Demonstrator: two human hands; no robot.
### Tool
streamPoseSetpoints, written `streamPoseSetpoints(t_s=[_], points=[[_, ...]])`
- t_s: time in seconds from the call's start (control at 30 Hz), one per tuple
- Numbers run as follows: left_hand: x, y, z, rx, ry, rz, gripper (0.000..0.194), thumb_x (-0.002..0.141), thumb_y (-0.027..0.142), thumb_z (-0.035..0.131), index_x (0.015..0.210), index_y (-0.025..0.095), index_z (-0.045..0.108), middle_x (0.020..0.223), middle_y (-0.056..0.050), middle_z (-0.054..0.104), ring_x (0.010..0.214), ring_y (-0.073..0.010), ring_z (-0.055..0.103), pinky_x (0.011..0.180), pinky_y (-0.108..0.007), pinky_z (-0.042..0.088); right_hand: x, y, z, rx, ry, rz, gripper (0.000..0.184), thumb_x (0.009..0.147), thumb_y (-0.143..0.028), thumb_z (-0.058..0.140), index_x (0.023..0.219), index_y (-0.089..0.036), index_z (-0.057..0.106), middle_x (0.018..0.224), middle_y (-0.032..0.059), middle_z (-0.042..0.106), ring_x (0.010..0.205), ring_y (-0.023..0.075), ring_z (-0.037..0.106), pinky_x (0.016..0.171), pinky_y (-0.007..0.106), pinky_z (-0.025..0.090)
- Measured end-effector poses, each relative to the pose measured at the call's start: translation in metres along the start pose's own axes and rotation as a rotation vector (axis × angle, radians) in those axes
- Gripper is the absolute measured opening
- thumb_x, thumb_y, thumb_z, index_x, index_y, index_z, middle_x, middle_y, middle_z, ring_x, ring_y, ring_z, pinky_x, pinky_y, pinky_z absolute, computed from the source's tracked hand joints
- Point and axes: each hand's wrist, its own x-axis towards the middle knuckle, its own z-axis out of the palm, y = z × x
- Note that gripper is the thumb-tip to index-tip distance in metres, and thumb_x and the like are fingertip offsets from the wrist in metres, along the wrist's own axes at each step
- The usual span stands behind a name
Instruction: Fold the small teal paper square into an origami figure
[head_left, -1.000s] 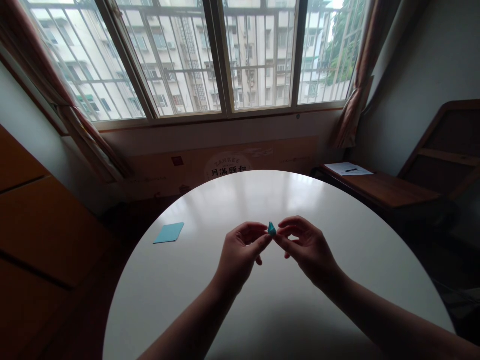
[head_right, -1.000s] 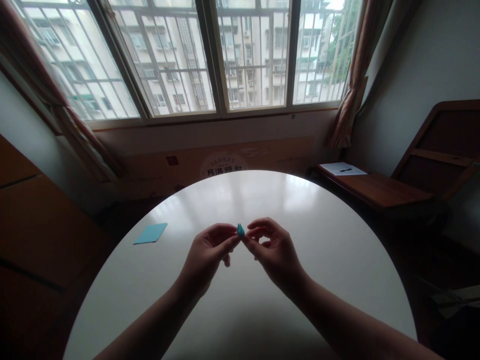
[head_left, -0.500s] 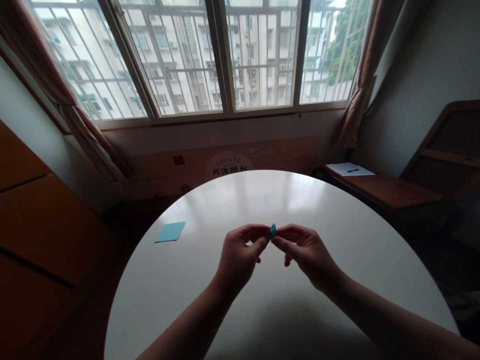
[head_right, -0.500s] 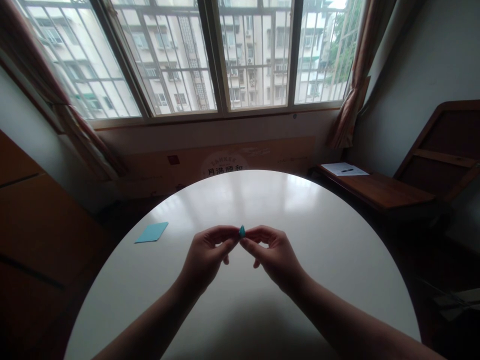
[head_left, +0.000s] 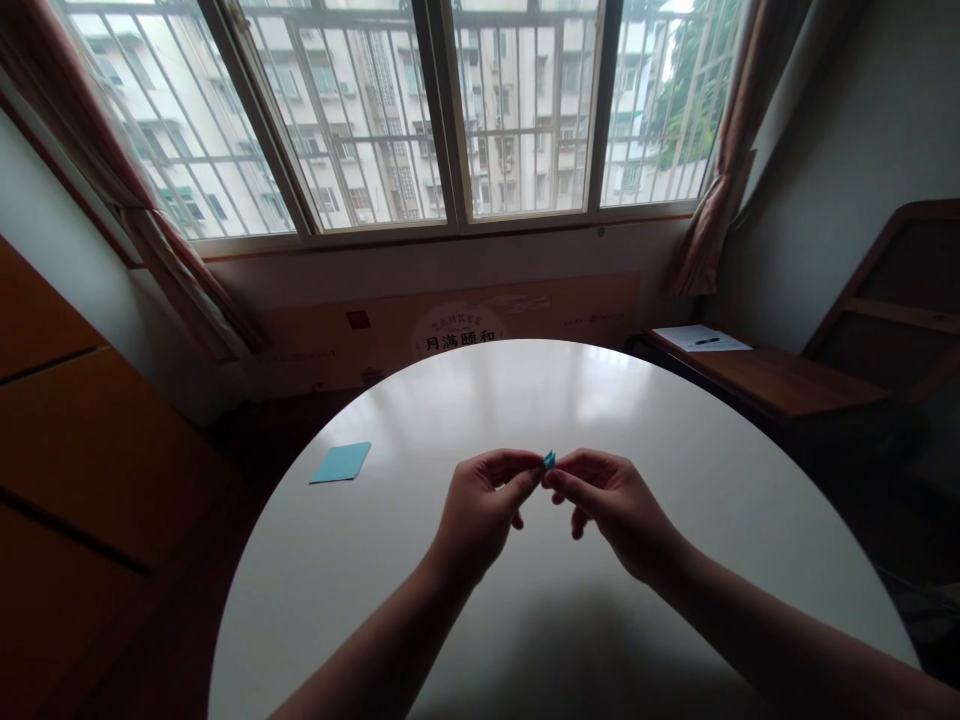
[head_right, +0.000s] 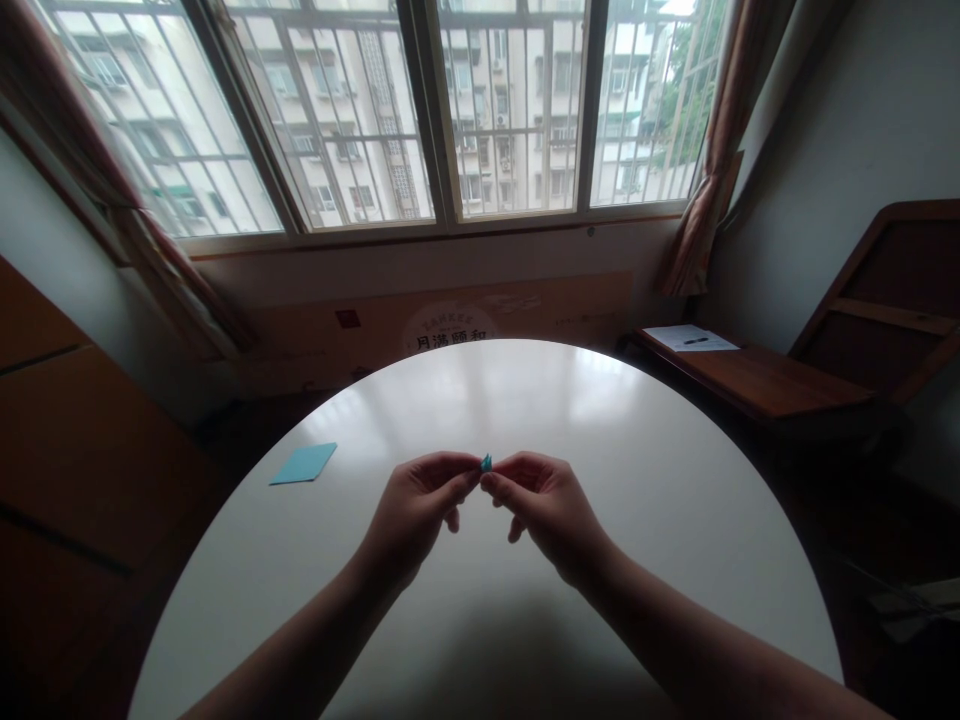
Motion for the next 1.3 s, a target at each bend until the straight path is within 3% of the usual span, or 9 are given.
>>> streamPoseSetpoints(t_s=[0.17, 0.47, 0.77, 0.97, 1.2, 1.3], points=[[-0.0008, -0.0008, 0.0020, 0.040, -0.009, 0.003, 0.023, 0.078, 0.032, 0.078, 0.092, 0.013, 0.079, 0.077, -0.008, 0.074, 0.059, -0.0130, 0.058, 0.040, -0.017, 0.044, -0.0006, -0.0033, 0.0022, -0.013, 0.026, -0.033, 0.029, 0.074, -0.044, 0.082, 0.077, -0.016, 0.074, 0.067, 0.0035, 0.064, 0.063, 0.0147, 0.058, 0.041, 0.018, 0.046], [-0.0017, 0.0066, 0.0022, -0.045, -0.007, -0.167, 0.035, 0.069, 0.043, 0.084, 0.080, 0.011, 0.076, 0.064, -0.005, 0.063, 0.058, -0.0111, 0.050, 0.038, -0.015, 0.040, 0.0016, 0.0016, -0.0038, -0.046, -0.024, -0.039, 0.025, 0.075, -0.039, 0.083, 0.083, -0.016, 0.076, 0.071, 0.0051, 0.068, 0.065, 0.0159, 0.061, 0.040, 0.018, 0.047], [0.0003, 0.0018, 0.0002, 0.040, 0.013, -0.065, 0.030, 0.074, 0.040, 0.079, 0.079, 0.010, 0.075, 0.061, -0.003, 0.063, 0.052, -0.0095, 0.049, 0.039, -0.016, 0.040, 0.0000, 0.0020, -0.0004, -0.063, -0.010, -0.044, 0.029, 0.077, -0.042, 0.081, 0.089, -0.016, 0.076, 0.072, 0.0050, 0.068, 0.065, 0.0160, 0.062, 0.037, 0.017, 0.047], [-0.0010, -0.0022, 0.0021, 0.114, 0.007, 0.017, 0.031, 0.079, 0.041, 0.076, 0.082, 0.011, 0.075, 0.070, -0.005, 0.069, 0.052, -0.0095, 0.052, 0.039, -0.017, 0.043, -0.0012, 0.0017, 0.0005, -0.068, 0.007, -0.098, 0.027, 0.078, -0.039, 0.081, 0.092, -0.017, 0.076, 0.069, 0.0027, 0.065, 0.061, 0.0139, 0.060, 0.037, 0.017, 0.048], [-0.0023, 0.0011, 0.0032, 0.038, 0.003, -0.028, 0.031, 0.078, 0.040, 0.077, 0.089, 0.011, 0.076, 0.067, -0.005, 0.066, 0.058, -0.0120, 0.055, 0.037, -0.016, 0.044, 0.0019, 0.0015, -0.0024, 0.006, 0.019, -0.091, 0.025, 0.081, -0.039, 0.080, 0.092, -0.018, 0.075, 0.075, 0.0040, 0.067, 0.064, 0.0140, 0.061, 0.038, 0.017, 0.049], [-0.0041, 0.0037, 0.0032, 0.090, -0.023, 0.023, 0.026, 0.079, 0.037, 0.076, 0.087, 0.012, 0.077, 0.068, -0.005, 0.067, 0.055, -0.0115, 0.054, 0.037, -0.017, 0.045, 0.0028, 0.0013, -0.0035, 0.041, 0.014, -0.088, 0.023, 0.081, -0.037, 0.080, 0.092, -0.019, 0.075, 0.076, 0.0039, 0.068, 0.066, 0.0148, 0.062, 0.040, 0.018, 0.050]])
